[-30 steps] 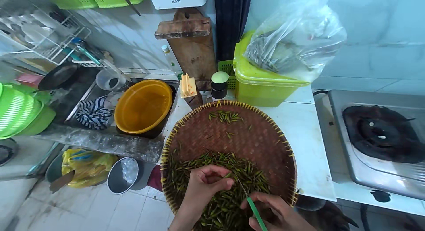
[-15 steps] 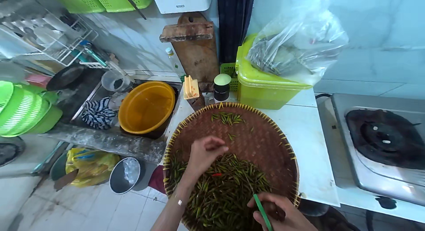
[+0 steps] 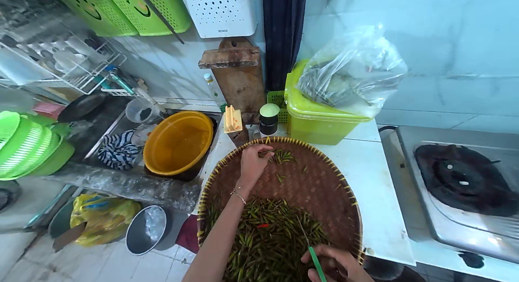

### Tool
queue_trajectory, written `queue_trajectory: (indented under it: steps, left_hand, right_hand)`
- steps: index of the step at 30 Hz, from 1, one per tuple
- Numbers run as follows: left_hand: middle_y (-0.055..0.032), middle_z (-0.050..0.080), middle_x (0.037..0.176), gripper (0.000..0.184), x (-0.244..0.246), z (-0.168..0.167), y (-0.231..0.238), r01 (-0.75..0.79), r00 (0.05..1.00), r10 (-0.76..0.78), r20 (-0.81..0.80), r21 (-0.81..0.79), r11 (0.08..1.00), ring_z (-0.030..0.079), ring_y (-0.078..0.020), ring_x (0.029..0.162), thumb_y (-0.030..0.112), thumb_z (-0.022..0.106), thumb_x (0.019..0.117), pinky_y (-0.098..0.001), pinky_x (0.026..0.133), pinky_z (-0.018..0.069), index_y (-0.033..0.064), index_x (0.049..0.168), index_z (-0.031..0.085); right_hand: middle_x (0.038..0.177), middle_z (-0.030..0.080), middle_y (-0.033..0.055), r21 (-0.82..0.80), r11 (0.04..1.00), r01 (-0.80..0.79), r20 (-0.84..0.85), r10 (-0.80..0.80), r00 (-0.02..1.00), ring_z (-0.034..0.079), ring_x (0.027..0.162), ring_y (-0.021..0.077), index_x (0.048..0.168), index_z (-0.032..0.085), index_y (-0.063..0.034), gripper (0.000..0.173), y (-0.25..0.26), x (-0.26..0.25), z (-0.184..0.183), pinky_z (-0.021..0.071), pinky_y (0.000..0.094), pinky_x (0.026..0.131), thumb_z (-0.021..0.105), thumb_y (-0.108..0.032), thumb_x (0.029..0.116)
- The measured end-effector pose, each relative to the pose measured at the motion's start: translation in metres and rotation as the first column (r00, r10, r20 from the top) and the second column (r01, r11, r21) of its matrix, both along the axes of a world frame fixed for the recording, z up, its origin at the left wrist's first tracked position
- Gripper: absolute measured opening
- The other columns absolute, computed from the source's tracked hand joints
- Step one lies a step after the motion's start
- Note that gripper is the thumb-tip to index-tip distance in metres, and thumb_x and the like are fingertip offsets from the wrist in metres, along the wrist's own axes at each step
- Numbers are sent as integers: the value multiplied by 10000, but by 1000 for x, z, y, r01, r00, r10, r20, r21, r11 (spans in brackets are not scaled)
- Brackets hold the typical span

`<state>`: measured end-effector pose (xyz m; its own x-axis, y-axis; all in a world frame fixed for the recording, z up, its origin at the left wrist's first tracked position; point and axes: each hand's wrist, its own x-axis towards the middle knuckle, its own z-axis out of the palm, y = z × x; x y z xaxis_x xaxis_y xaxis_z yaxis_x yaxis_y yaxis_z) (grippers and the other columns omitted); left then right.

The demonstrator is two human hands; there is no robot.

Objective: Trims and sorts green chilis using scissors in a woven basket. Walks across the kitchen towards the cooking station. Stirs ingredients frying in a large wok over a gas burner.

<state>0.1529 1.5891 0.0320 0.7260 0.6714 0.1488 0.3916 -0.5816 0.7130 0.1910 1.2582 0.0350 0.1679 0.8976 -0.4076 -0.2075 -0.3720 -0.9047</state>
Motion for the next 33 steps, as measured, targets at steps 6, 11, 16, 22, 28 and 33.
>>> queue_trajectory:
  steps: [6, 11, 16, 22, 28, 33]
  left_hand:
    - [20, 726, 965, 191, -30, 10, -21, -120, 960, 168, 225, -209, 970, 697, -119, 844, 269, 839, 869, -323, 718, 613, 188, 1035, 791]
    - [-111, 747, 950, 210, -76, 25, -90, -24, 920, 275, 280, -659, 752, 725, -228, 876, 147, 760, 918, -376, 816, 621, 22, 1085, 745]
    - [-154, 755, 945, 221, -103, 19, -126, -27, 907, 341, 248, -772, 635, 738, -240, 847, 104, 801, 866, -357, 785, 631, -15, 1046, 753]
    - [-146, 763, 947, 204, -114, 14, -133, -7, 936, 280, 215, -781, 624, 743, -228, 829, 84, 811, 849, -354, 772, 638, -10, 1026, 769]
    - [-100, 769, 928, 193, -102, 5, -113, 36, 981, 116, 155, -735, 678, 747, -210, 825, 139, 804, 880, -343, 766, 640, 33, 1040, 778]
    - [-19, 769, 943, 163, -50, -12, -57, -56, 983, 138, 120, -522, 851, 734, -149, 846, 194, 801, 899, -342, 756, 628, 113, 1040, 787]
  right_hand:
    - [880, 696, 72, 123, 992, -24, -75, 33, 997, 653, 660, 160, 1276, 643, -67, 346, 14, -1, 3, 557, 328, 523, 656, -301, 1022]
    - [897, 686, 74, 160, 986, -42, -118, 61, 991, 650, 684, 165, 1290, 632, -66, 383, 23, -5, 7, 548, 327, 530, 643, -342, 1024]
    - [876, 686, 63, 146, 989, -20, -128, 39, 991, 645, 671, 152, 1267, 641, -64, 384, 26, -8, 8, 540, 314, 525, 651, -356, 1017]
    - [859, 691, 72, 99, 995, -8, -162, 24, 986, 640, 650, 153, 1265, 644, -64, 341, 22, -8, 6, 537, 309, 519, 643, -310, 1028]
    - [808, 683, 52, 75, 995, 65, -259, -43, 965, 605, 592, 99, 1200, 680, -46, 255, 13, -9, -5, 512, 257, 493, 650, -230, 1026]
    - [824, 697, 65, 5, 992, 129, -268, -123, 956, 631, 611, 118, 1221, 666, -41, 266, 8, -10, -6, 536, 272, 512, 645, -223, 1028]
